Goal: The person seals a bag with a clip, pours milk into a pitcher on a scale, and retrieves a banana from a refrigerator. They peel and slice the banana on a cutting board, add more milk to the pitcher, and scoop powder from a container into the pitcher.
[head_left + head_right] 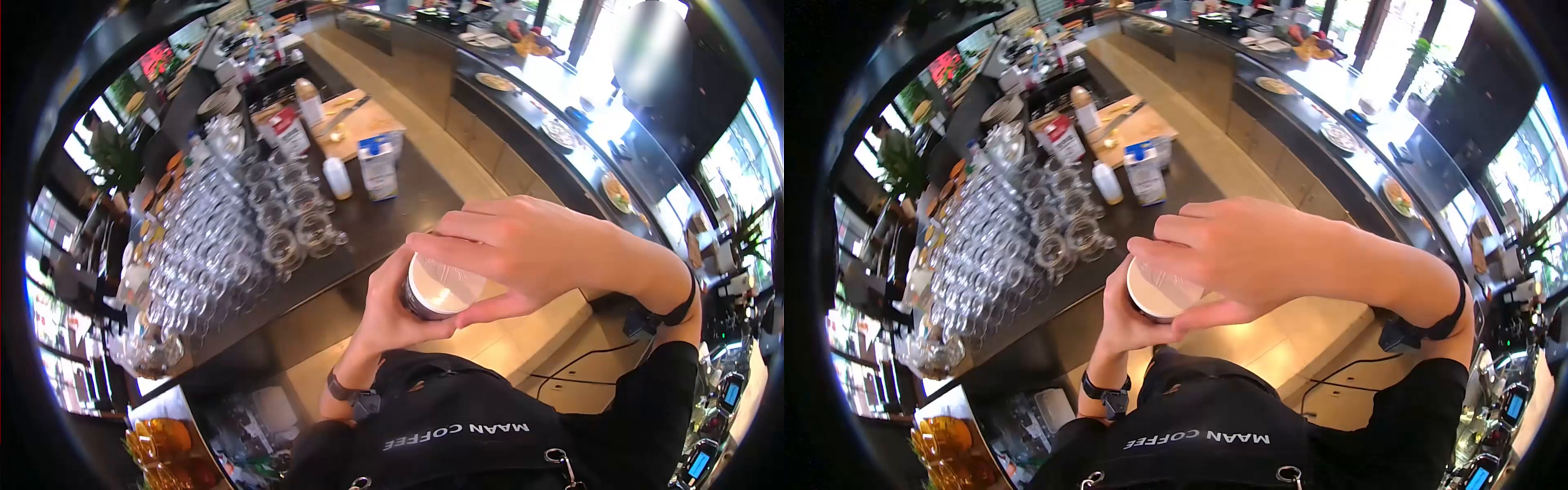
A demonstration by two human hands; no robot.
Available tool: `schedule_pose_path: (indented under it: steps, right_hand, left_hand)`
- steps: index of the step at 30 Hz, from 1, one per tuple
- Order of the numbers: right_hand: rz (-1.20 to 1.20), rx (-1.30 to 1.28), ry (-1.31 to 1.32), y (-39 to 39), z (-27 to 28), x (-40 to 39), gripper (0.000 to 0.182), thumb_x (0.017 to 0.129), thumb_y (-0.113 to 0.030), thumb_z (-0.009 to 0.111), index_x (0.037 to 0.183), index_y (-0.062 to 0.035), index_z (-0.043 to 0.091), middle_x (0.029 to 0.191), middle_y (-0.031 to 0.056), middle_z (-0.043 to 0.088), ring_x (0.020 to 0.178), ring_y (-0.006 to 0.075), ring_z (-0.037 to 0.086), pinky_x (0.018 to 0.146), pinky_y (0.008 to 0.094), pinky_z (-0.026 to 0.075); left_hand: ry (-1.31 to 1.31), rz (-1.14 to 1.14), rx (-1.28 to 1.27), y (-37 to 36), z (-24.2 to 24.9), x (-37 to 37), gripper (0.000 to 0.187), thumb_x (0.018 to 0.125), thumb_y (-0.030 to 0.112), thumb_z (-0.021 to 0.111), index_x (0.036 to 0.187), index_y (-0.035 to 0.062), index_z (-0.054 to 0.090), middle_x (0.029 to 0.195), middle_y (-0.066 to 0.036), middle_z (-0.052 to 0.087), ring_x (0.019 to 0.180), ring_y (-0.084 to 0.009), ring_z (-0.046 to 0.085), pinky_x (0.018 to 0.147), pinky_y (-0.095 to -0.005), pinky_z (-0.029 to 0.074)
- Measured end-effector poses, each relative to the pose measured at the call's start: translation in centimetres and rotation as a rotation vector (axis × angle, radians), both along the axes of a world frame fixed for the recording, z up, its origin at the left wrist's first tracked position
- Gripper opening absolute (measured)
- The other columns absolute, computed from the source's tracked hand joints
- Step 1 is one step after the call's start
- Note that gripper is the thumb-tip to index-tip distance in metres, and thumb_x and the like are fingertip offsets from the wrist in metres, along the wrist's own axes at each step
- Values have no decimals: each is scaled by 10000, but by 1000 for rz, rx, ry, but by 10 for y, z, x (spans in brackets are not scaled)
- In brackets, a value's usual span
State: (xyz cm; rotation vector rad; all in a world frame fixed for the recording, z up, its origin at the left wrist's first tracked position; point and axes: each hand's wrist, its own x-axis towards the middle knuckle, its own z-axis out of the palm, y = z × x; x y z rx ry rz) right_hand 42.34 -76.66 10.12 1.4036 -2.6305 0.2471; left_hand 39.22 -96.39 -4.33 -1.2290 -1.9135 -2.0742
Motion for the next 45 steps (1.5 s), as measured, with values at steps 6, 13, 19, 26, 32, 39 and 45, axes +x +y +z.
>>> schedule_pose_path:
  steps: [6, 13, 19, 26, 32, 39, 45]
  right_hand:
    - [-197, 99, 220, 136, -10, 10, 638, 731, -260, 681, 1252, 79, 538, 1122, 223, 635, 805, 282, 670, 705, 345, 574]
    - [-402, 532, 464, 277, -15, -25, 518, 785, -208, 593, 1190, 109, 533, 976, 310, 644, 700, 265, 680, 583, 293, 553]
    - [-636, 326, 162, 416, 2, -54, 401, 817, -196, 602, 1106, 71, 528, 751, 125, 592, 652, 278, 660, 500, 354, 516]
    - [-717, -382, -241, 597, -10, -113, 136, 970, -116, 488, 1058, -34, 550, 719, 139, 596, 643, 281, 634, 550, 398, 480]
    - [-819, -704, -197, 723, -45, -158, 183, 903, -195, 663, 960, -48, 571, 683, 65, 552, 623, 131, 565, 541, 324, 431]
    - [-391, -314, -244, 809, -47, -159, 220, 793, -185, 768, 964, -72, 689, 782, 39, 577, 726, 238, 548, 648, 354, 452]
    - [-364, -398, -292, 861, -57, -212, 180, 830, -146, 711, 978, -47, 689, 819, 79, 594, 754, 280, 561, 688, 377, 468]
  left_hand:
    - [-187, -326, -144, 144, 16, -39, 698, 599, 174, 867, 1193, -32, 564, 1058, -123, 651, 993, -156, 617, 885, -329, 497]
    - [35, -482, -140, 335, 2, -116, 621, 636, 178, 831, 1188, 40, 580, 1017, -114, 663, 925, -198, 657, 827, -327, 510]
    - [51, -597, -150, 493, -2, -161, 688, 609, 189, 855, 1207, 19, 563, 1031, -117, 654, 944, -201, 642, 845, -354, 513]
    - [59, -748, -340, 625, -26, -200, 950, 523, 227, 953, 1289, 21, 431, 1121, -135, 653, 1028, -226, 656, 903, -353, 519]
    - [-1, -576, 26, 738, -49, -202, 985, 536, 178, 943, 1340, 26, 394, 1197, -121, 595, 1052, -201, 627, 911, -349, 516]
    - [94, -393, 4, 824, -52, -236, 1138, 516, 166, 972, 1417, -23, 304, 1235, -166, 590, 1141, -241, 612, 982, -369, 503]
    - [77, -262, 200, 878, -75, -266, 954, 567, 214, 961, 1328, 47, 412, 1210, -195, 641, 1100, -326, 652, 934, -399, 533]
